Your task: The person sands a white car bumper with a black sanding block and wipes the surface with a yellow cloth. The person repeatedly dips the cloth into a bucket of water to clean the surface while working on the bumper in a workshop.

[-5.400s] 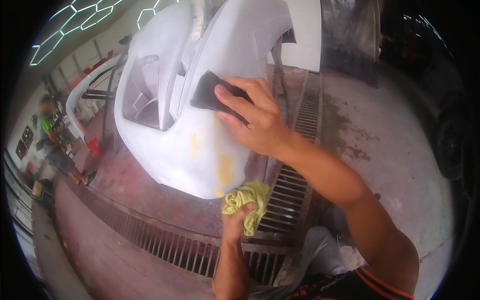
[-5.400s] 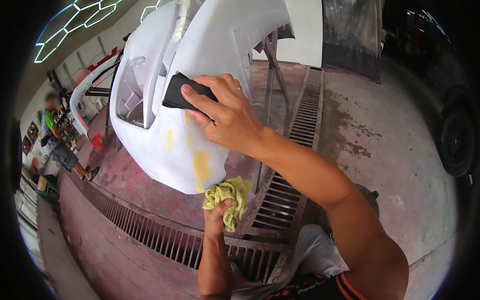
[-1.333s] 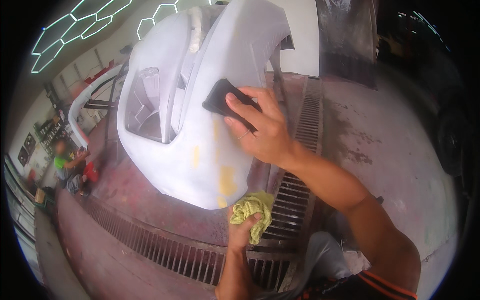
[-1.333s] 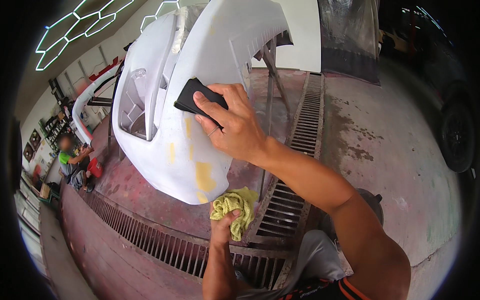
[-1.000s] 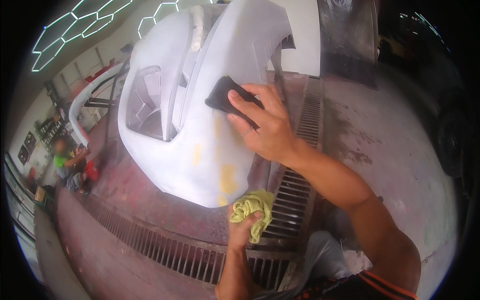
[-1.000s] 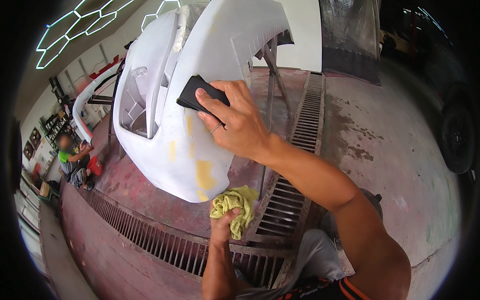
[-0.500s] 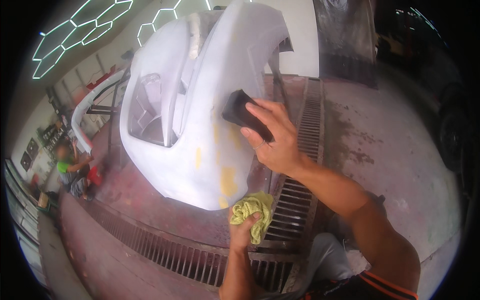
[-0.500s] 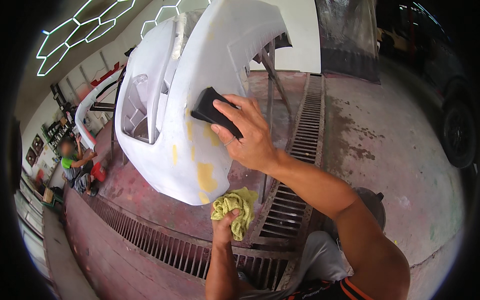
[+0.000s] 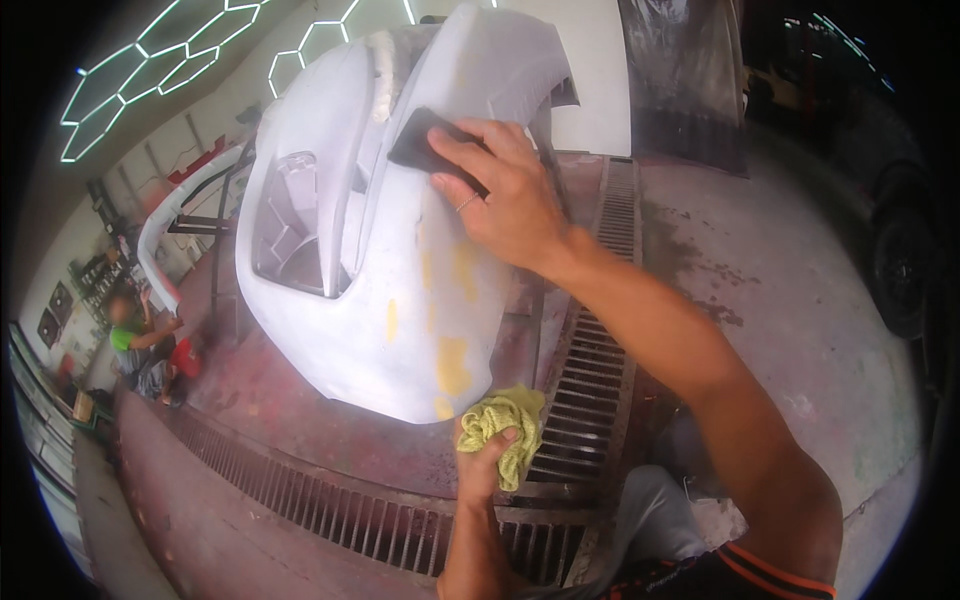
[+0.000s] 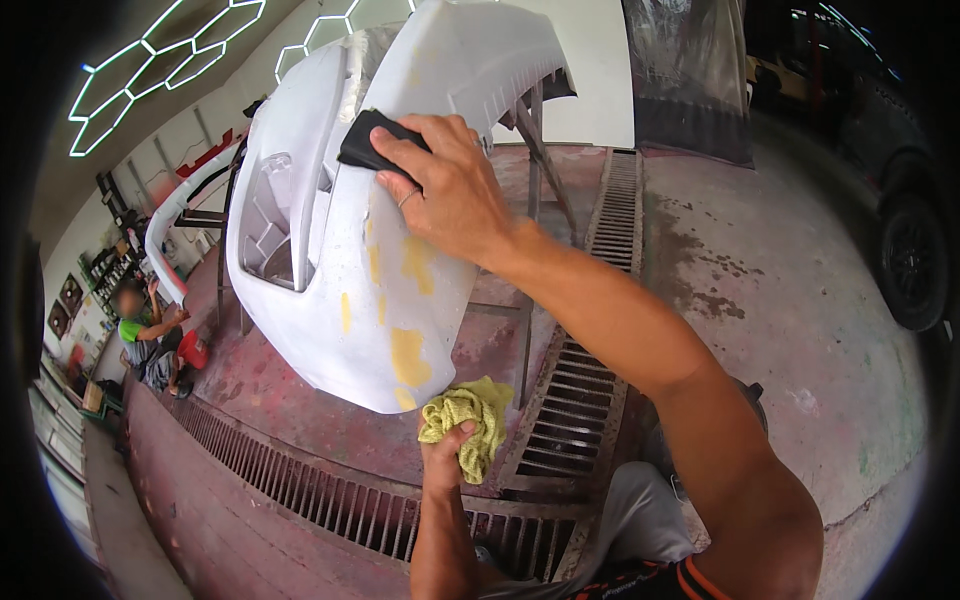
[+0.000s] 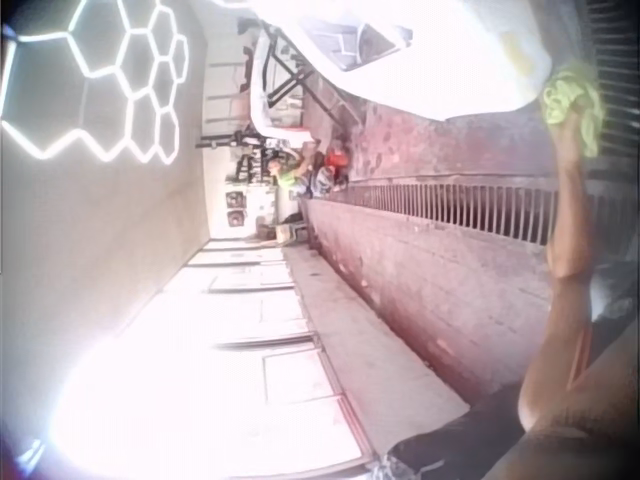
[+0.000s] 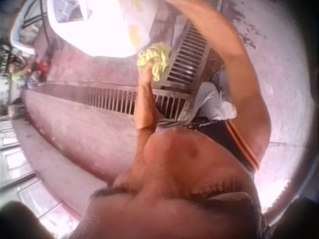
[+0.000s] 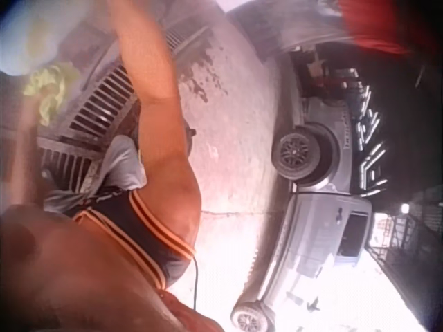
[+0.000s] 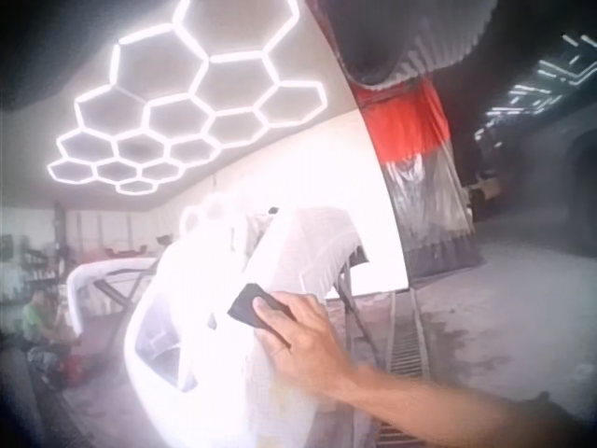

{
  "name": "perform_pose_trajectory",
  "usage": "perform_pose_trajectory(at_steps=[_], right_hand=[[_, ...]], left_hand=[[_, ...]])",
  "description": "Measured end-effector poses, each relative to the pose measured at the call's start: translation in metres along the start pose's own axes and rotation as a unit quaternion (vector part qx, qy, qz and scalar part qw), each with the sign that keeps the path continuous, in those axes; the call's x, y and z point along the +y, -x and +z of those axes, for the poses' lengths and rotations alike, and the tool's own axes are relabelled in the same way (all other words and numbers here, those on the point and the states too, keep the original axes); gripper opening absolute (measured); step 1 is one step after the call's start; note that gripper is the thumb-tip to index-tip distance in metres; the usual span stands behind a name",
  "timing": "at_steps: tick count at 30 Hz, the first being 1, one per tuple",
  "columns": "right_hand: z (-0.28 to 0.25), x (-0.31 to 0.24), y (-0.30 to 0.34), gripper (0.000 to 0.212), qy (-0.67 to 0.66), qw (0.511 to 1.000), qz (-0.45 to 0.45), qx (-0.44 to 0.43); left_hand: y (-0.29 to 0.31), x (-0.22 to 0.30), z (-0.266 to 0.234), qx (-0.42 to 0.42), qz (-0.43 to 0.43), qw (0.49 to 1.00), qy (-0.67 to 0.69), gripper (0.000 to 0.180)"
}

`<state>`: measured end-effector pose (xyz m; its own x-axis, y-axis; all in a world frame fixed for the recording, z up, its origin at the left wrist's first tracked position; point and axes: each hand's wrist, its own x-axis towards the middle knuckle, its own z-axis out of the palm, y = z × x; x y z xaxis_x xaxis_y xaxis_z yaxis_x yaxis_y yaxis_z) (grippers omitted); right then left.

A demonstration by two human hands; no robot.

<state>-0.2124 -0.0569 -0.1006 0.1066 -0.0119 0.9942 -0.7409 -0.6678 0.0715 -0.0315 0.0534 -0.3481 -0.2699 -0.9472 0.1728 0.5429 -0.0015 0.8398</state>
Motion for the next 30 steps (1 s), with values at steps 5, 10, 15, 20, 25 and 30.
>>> perform_pose_trajectory(at_steps=[5,10,15,20,25,30], right_hand=[[-0.011,-0.021,0.019,0.043,-0.036,0.998,-0.037,-0.043],[-0.012,-0.005,0.004,0.045,0.012,1.0,-0.012,-0.023],[-0.014,-0.037,0.052,0.046,-0.083,0.989,-0.108,-0.063],[-0.004,-0.005,0.017,0.056,-0.026,0.999,-0.024,0.015],[-0.005,-0.022,0.029,0.056,-0.048,0.995,-0.081,-0.029],[-0.009,-0.032,0.046,0.064,-0.054,0.996,-0.066,-0.024]], left_hand=[[0.002,-0.001,-0.005,0.004,0.006,1.0,-0.003,0.069],[-0.001,0.0,0.003,-0.009,0.006,1.0,0.007,0.069],[0.001,0.001,-0.003,-0.011,-0.01,1.0,0.001,0.073],[-0.001,0.0,0.008,-0.01,0.005,1.0,0.014,0.073],[0.002,-0.002,0.001,-0.008,0.003,1.0,0.007,0.07],[0.0,-0.004,-0.002,-0.014,-0.02,0.999,0.024,0.069]])
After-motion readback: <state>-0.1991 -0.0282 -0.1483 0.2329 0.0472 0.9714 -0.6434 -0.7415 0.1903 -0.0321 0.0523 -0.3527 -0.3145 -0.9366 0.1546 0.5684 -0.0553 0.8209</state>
